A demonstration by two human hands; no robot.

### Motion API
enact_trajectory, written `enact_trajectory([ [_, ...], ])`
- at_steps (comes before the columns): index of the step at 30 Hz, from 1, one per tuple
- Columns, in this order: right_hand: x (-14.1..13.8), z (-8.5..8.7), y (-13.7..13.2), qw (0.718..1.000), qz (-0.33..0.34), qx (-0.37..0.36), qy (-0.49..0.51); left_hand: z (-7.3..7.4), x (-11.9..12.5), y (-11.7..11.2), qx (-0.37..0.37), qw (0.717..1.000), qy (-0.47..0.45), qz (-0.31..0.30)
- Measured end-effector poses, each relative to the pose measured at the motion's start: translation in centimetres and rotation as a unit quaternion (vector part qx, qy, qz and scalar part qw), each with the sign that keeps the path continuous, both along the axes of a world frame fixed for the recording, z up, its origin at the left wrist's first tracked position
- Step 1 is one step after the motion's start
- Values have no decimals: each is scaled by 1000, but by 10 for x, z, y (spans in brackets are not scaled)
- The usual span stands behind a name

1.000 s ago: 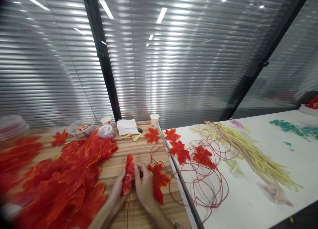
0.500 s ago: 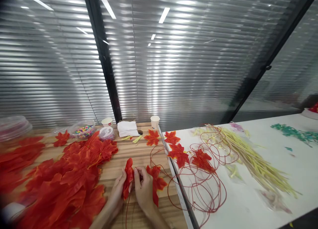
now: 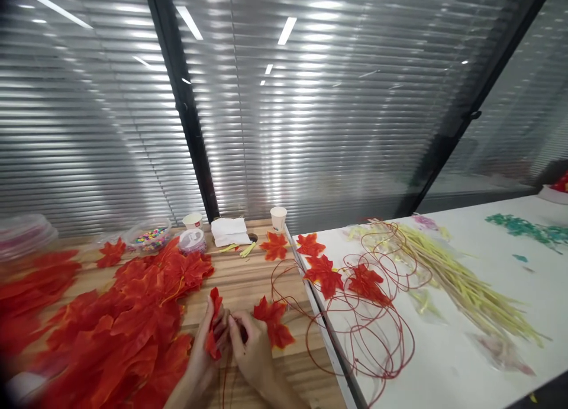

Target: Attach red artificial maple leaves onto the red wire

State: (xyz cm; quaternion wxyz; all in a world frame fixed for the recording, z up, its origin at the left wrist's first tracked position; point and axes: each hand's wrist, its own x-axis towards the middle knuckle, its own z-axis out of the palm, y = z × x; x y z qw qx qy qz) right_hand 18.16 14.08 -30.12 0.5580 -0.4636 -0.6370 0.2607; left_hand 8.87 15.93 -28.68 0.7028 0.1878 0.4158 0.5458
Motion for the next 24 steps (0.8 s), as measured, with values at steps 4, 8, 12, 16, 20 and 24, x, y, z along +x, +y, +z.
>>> enact_trajectory([
  [4,3,0,-2,999,10,28,-33,-10,6,2,-16,998,-36,49],
  [8,7,0,-2,997,-3,47,-63,-7,11,-1,-22,997,-40,58],
  [12,4,1,-1,996,-19,54,-69,1,14,-8,-48,996,-67,28],
  [16,-1,-4,1,996,-31,62,-59,-2,16,-9,-55,996,-65,30],
  [20,-2,-8,3,995,-39,84,-46,-2,16,-8,-3,997,-79,20],
  [24,-1,-9,4,992,-45,108,-39,-2,11,-5,56,998,-41,12],
])
